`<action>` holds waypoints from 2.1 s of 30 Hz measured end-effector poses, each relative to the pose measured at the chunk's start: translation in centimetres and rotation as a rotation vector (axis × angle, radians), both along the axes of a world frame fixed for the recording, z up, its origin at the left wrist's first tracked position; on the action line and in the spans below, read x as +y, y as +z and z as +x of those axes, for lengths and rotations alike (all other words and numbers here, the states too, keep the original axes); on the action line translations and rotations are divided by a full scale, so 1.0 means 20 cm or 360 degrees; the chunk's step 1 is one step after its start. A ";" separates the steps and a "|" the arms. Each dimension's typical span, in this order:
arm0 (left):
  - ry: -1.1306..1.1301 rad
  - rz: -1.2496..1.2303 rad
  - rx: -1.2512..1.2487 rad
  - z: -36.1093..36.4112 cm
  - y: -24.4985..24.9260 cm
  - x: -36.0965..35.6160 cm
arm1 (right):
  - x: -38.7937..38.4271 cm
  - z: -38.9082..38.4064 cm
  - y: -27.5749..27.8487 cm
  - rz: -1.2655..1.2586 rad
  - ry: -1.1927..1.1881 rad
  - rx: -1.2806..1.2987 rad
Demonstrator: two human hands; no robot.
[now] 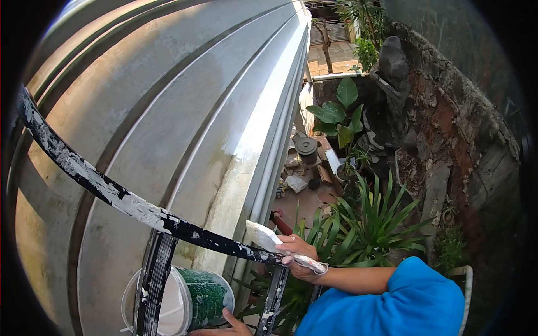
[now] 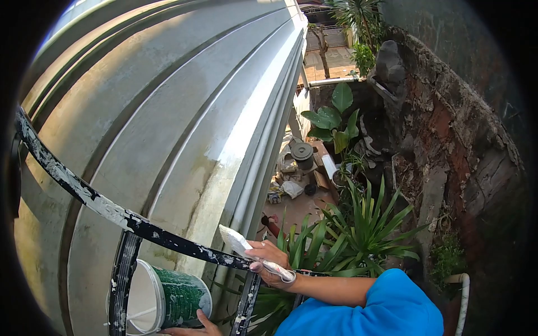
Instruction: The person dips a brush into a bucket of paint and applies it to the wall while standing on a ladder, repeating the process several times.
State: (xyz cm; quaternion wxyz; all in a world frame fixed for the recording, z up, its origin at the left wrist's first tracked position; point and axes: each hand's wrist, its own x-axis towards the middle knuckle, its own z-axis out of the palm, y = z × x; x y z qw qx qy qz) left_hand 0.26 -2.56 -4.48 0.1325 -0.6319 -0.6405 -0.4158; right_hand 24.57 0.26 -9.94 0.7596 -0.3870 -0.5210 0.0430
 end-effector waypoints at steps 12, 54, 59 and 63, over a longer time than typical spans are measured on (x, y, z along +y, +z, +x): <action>0.0005 -0.0258 -0.0208 0.01 0.03 -0.02 | -0.01 0.00 0.00 -0.0112 0.0121 0.0114; 0.0188 0.0089 -0.0514 0.08 0.17 0.09 | 1.01 -0.34 1.23 -0.0722 0.2291 -0.0245; 0.0149 0.0110 -0.0509 0.06 0.15 0.09 | 0.96 -0.61 1.37 -0.0441 0.2181 -0.1491; 0.0138 0.0086 -0.0501 0.06 0.17 0.10 | 0.91 -0.79 1.32 -0.0415 0.1980 -0.2007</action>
